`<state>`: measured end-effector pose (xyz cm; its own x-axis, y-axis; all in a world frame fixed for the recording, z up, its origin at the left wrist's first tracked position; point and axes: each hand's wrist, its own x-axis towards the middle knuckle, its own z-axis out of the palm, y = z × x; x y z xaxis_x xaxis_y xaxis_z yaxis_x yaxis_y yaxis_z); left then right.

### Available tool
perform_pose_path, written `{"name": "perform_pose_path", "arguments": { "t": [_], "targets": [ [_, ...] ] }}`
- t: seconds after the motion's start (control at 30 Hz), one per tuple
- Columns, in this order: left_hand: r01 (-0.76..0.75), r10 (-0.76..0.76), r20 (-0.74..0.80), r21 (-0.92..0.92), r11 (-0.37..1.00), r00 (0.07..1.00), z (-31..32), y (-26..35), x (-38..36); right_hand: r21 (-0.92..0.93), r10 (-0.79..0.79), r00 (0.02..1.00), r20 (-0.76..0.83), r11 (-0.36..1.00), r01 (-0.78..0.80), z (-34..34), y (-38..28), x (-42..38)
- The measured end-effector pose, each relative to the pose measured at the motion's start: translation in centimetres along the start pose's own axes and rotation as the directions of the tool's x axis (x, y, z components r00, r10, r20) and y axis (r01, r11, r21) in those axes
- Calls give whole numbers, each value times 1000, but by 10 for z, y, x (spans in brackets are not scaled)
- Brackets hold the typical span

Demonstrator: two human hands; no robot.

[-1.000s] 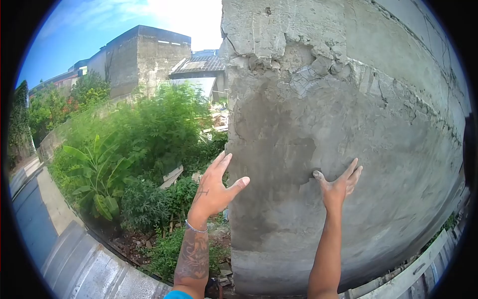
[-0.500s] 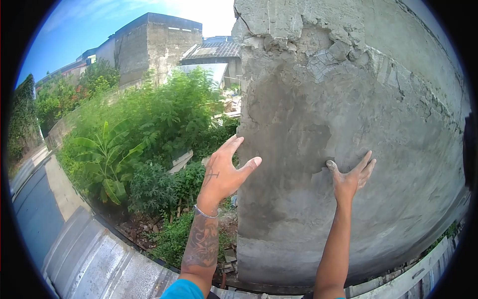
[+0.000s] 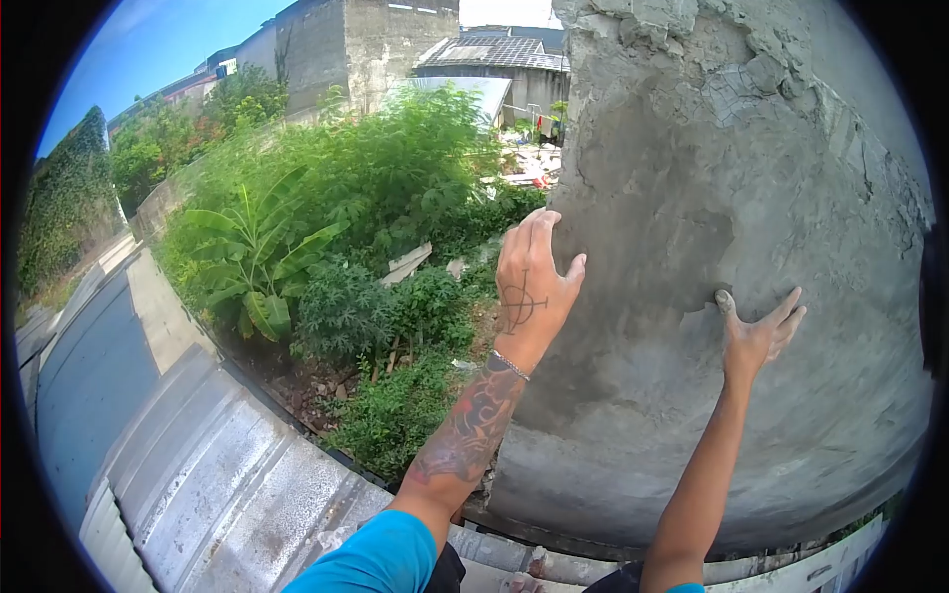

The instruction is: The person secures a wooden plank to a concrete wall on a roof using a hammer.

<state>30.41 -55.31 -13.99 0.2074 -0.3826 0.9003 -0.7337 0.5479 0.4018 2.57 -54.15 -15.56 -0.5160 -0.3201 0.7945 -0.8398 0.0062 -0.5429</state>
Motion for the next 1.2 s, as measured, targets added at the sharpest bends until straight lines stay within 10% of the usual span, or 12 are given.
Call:
{"name": "perform_pose_path", "arguments": {
  "t": [0.5,1.2],
  "targets": [
    [91,-92,-9,-87,992,996,0,2,-3,15,-18,1000,-7,1000,18,5,5,1],
    [416,-247,436,-352,839,866,-16,-55,11,28,10,1000,11,1000,-10,-4,-3,-2]
  ]
}}
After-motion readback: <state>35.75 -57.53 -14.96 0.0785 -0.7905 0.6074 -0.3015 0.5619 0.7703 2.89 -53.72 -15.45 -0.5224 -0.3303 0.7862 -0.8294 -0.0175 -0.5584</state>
